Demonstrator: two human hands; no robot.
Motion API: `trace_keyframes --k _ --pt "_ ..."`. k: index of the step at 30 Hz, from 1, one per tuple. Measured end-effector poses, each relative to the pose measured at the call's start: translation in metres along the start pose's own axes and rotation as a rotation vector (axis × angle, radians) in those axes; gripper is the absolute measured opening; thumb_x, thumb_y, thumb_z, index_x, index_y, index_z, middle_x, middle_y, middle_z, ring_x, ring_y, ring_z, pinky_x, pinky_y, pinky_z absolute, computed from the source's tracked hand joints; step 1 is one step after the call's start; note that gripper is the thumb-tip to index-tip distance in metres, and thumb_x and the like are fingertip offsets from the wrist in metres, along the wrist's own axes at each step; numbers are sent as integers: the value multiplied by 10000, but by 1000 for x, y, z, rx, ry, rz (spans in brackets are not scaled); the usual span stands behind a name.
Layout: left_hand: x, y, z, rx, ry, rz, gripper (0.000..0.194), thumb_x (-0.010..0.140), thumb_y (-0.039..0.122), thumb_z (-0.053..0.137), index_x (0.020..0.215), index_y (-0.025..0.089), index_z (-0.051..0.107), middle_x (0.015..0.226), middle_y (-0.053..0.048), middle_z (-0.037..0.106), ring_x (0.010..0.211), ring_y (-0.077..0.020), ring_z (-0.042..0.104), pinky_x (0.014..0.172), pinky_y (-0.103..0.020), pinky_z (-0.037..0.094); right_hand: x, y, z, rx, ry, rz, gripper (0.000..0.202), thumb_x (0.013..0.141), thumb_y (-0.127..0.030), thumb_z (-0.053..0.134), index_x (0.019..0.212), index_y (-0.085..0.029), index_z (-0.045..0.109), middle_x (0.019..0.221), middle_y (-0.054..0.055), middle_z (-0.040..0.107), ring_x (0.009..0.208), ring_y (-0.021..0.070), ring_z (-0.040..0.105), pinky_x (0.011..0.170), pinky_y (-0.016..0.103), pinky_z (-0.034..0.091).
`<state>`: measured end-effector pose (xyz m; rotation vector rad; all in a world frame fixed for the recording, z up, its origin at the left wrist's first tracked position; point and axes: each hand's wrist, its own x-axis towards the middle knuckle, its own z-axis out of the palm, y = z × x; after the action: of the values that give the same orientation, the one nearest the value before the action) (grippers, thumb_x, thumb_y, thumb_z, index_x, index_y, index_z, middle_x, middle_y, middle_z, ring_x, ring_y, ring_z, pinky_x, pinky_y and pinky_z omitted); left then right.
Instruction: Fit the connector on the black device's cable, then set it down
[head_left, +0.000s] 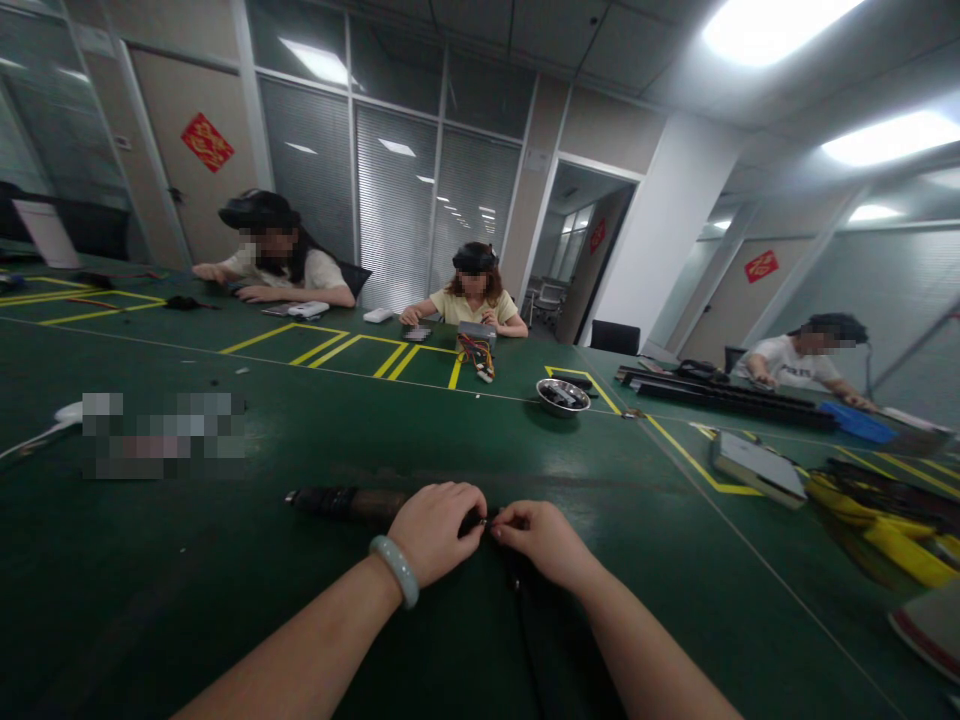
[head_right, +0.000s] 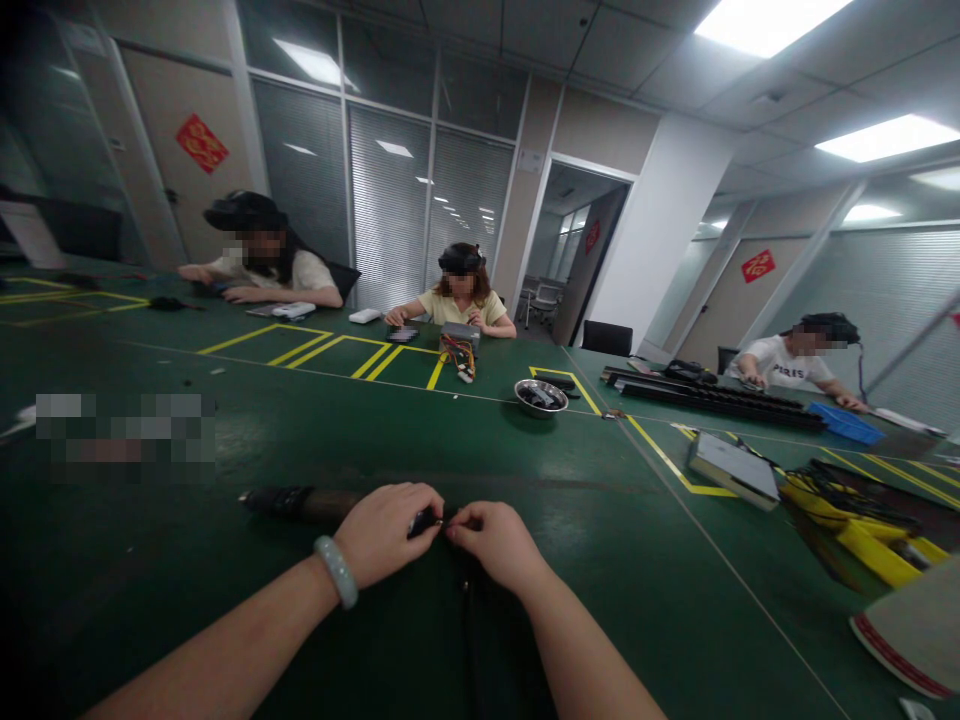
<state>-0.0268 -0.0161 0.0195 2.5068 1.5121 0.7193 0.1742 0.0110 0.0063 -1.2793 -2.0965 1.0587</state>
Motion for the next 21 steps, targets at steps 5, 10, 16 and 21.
trace_keyframes --k 5,10,16,21 --pt "0 -1 0 -7 -13 2 125 805 216 535 917 240 586 921 4 636 874 -193 576 791 -345 428 0 1 0 2 0 4 172 795 -311 611 858 -188 715 800 5 694 732 148 602 652 229 408" --pt "-2 1 -2 -15 2 -10 178 794 221 538 967 247 570 936 3 634 895 -200 576 802 -348 424 -1 -1 0 3 1 7 169 795 -303 607 848 -182 713 786 5 688 713 142 591 641 225 406" --pt "-2 3 -3 0 -12 -21 182 788 194 509 950 237 578 921 -5 631 879 -195 574 792 -340 418 0 -1 0 14 3 4 161 795 -302 612 845 -186 713 781 0 686 702 135 585 632 218 400" --pt "0 2 -1 1 -7 -17 158 795 204 525 940 239 579 915 7 633 884 -191 569 800 -341 411 0 -1 0 6 6 11 158 792 -301 619 835 -181 712 767 2 683 695 135 585 627 217 399"
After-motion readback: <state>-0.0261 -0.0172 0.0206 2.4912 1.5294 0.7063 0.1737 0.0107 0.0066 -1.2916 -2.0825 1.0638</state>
